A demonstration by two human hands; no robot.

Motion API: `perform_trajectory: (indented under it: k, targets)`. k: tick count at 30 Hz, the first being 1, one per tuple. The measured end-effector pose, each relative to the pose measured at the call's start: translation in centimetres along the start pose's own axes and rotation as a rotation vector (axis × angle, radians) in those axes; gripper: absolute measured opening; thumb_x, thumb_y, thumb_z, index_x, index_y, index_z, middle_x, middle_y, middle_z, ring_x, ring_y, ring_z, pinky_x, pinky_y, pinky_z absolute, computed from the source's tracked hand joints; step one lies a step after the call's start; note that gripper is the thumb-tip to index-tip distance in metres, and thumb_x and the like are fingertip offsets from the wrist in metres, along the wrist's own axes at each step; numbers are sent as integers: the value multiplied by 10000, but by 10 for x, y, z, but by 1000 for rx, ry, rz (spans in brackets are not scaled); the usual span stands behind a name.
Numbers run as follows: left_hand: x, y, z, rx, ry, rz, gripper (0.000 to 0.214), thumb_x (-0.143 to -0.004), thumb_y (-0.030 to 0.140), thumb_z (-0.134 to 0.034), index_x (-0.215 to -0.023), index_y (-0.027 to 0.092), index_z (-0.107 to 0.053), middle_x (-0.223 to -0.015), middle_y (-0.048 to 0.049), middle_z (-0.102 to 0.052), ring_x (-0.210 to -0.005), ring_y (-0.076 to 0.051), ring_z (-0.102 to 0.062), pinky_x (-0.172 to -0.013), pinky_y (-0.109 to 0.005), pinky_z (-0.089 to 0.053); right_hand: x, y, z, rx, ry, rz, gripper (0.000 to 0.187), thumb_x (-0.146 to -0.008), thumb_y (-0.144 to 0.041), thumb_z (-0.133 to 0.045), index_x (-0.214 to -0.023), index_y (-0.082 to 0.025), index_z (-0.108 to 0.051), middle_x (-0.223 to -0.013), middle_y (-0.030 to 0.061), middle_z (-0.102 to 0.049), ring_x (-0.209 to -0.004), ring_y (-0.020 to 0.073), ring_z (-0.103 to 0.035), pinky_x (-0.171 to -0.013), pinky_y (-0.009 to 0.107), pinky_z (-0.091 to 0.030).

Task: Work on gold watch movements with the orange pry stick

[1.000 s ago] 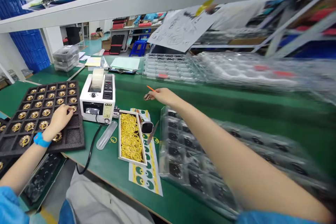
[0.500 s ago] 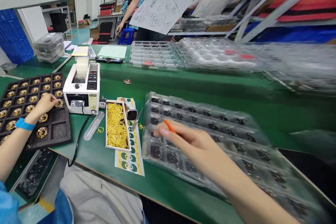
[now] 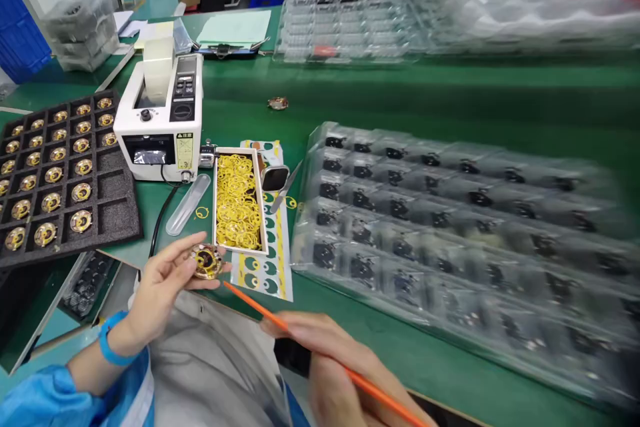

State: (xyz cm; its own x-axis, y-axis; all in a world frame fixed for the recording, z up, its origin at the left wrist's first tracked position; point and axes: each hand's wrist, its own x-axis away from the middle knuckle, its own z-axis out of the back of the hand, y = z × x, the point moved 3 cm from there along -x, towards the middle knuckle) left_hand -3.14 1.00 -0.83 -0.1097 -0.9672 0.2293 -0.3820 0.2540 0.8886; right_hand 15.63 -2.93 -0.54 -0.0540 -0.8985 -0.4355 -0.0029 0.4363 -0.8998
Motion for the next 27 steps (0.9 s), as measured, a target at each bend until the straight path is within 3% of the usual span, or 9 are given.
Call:
perform_trajectory:
  k: [3, 6, 11, 15, 22, 27]
  targets:
    - [2, -11, -1, -10, -61, -8, 340, -907, 331, -695, -1238, 256, -684, -1195, -78, -763, -1057, -253, -745, -819, -288, -632, 12, 6, -9, 90, 38, -37, 211, -926, -112, -604, -1051, -236, -720, -837, 34, -758, -754, 184, -725, -662, 296, -595]
    - [7, -14, -3, -73, -93, -37, 329, -945, 333, -642, -1270, 290, -668, -1294, -71, -717, -1149, -259, -702, -896, -331, -615, 16, 12, -13, 108, 100, -93, 203, -923, -125, -601, -1021, -249, -727, -782, 19, -752, -711, 188, -727, -629, 300, -601]
    - [12, -18, -5, -144, -62, -17, 387, -946, 390, -627, -1313, 268, -626, -1361, -103, -668, -1210, -292, -663, -959, -398, -595, 22, 17, -13, 79, 190, -122, 244, -914, -110, -601, -1030, -268, -746, -779, 27, -756, -688, 207, -731, -602, 326, -614]
    - [13, -19, -6, -136, -55, -83, 349, -959, 357, -618, -1303, 300, -620, -1398, -83, -648, -1239, -282, -648, -966, -401, -595, 26, 17, -11, 60, 238, -140, 252, -920, -95, -587, -1021, -266, -742, -784, 23, -764, -673, 204, -734, -600, 332, -620]
    - [16, -20, -7, -142, -83, -132, 311, -980, 281, -594, -1285, 317, -641, -1373, -66, -669, -1242, -250, -647, -1006, -376, -575, 19, 15, -13, 64, 147, -119, 270, -917, -76, -570, -1045, -260, -721, -805, 15, -764, -701, 180, -737, -624, 301, -626]
    - [14, -16, -4, -91, -52, -63, 346, -950, 309, -646, -1295, 307, -631, -1379, -87, -664, -1198, -279, -678, -914, -358, -615, 15, 13, -10, 205, -114, 159, 268, -952, -99, -523, -1115, -219, -699, -939, 71, -792, -827, 206, -771, -659, 320, -658]
